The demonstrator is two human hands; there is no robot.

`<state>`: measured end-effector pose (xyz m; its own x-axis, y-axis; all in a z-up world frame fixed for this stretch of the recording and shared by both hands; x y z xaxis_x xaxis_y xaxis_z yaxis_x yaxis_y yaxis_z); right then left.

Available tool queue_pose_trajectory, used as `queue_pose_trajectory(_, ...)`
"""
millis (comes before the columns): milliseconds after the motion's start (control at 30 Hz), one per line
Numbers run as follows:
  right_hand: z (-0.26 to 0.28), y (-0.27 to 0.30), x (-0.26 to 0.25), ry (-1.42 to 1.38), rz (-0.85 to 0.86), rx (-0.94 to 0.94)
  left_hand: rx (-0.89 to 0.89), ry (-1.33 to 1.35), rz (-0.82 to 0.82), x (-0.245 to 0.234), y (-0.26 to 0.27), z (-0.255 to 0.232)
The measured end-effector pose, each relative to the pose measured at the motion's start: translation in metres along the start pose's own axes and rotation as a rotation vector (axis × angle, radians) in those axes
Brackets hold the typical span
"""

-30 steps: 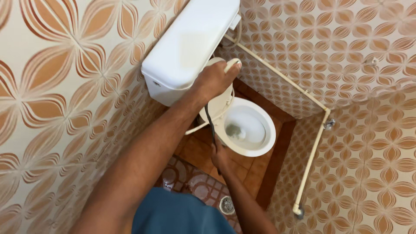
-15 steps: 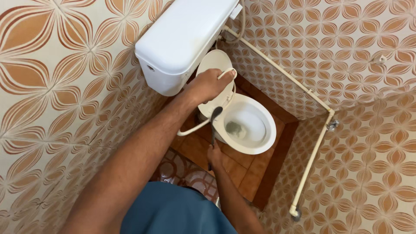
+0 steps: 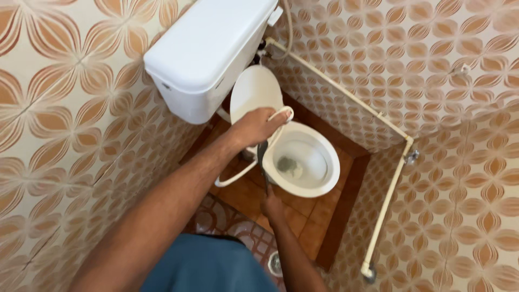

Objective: The person lifts the toilet lid and scrubs the inside of the bowl with a toilet brush while rinsing it with a handheld bidet sprayer. They then close the lid and scrub and rinse the top of the lid and seat with the brush and sprayer.

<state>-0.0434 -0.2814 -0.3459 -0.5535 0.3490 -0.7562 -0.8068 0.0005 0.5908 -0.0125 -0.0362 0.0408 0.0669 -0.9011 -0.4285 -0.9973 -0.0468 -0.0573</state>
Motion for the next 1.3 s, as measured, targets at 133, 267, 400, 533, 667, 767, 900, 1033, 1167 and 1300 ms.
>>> queue_pose_trajectory(133,0.003,-0.018,0.0,-0.016,-0.094,-0.076,-0.03,0.066,0.01,0.017,0.001,0.002)
queue_pose_trajectory(267,0.033,-0.082,-0.002,-0.133,-0.102,-0.032,0.026,0.022,0.004,0.033,-0.003,0.013)
queue_pose_trajectory(400,0.036,-0.105,-0.009,0.004,-0.183,-0.196,-0.044,0.041,0.027,0.04,-0.007,0.028)
queue_pose_trajectory(533,-0.017,-0.046,0.009,-0.21,-0.043,-0.226,-0.013,0.009,0.023,0.042,-0.012,0.023)
queue_pose_trajectory(667,-0.017,-0.047,0.027,-0.09,-0.055,-0.083,-0.037,0.024,0.015,0.037,-0.012,0.028)
queue_pose_trajectory(767,0.01,-0.101,0.008,-0.101,-0.213,-0.142,-0.022,0.029,0.015,0.044,-0.01,0.04)
queue_pose_trajectory(900,0.046,-0.13,-0.007,0.034,-0.395,-0.452,0.014,0.03,0.006,0.047,-0.007,0.048)
queue_pose_trajectory(1033,0.002,-0.055,0.031,-0.156,-0.131,-0.229,-0.036,-0.019,0.016,0.044,0.0,0.041)
queue_pose_trajectory(1167,-0.016,-0.017,0.045,-0.185,-0.112,-0.176,-0.054,0.117,0.089,0.039,0.0,0.037)
queue_pose_trajectory(1300,-0.014,-0.086,0.017,-0.178,-0.068,0.058,0.102,0.118,0.161,0.052,-0.006,0.039)
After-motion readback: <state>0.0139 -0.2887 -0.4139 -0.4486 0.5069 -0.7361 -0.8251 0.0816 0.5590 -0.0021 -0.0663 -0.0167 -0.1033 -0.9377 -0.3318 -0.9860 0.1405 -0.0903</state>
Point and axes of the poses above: each hand's wrist, its own y-axis away from the middle knuckle, its own x-axis out of the palm, z = x × y, the point moved 5 cm from there along -y, towards the middle knuckle, and after that the axes turned 11 degrees about x, right-handed, at the moved point
